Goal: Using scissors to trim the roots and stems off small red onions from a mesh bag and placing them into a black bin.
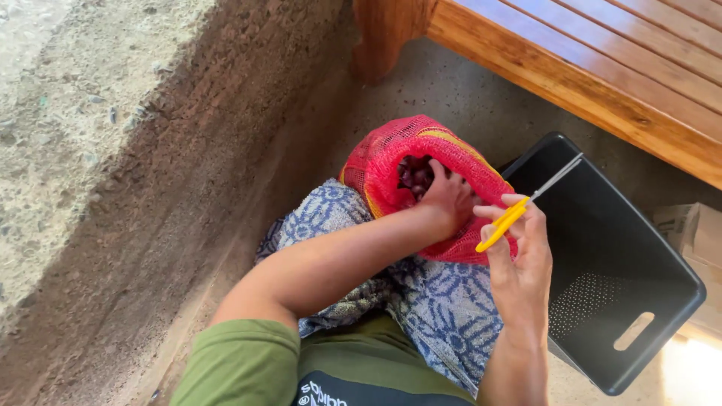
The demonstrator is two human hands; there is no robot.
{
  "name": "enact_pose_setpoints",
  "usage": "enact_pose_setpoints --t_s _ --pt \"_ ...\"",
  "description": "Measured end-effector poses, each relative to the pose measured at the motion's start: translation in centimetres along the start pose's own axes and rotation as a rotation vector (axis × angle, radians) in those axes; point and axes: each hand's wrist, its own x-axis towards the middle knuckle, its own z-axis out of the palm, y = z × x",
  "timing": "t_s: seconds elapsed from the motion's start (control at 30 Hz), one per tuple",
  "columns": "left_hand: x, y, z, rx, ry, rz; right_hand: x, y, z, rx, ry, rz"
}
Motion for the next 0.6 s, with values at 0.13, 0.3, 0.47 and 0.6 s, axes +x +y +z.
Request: enact_pose_setpoints --t_s 0.13,0.3,0.47,0.6 --pt "-0.8 -3.3 -2.6 -0.091 -0.485 -0.010 -0.1 -0.3 -0.1 0.004 -0.005 0.042" --pt "-5.5 -7.6 6.8 -0.230 -0.427 -0.085 -0.7 -0.8 -0.3 -0.073 0.032 0.053" --pt "-5.3 -6.8 -9.6 -0.319 -0.578 -0.025 -1.9 -1.4 0.5 -0.034 -0.074 0.041" --pt "-3.7 -1.9 -5.2 -0.233 -0.362 0.139 -1.8 -1.1 0.4 -0.117 -0.005 0.018"
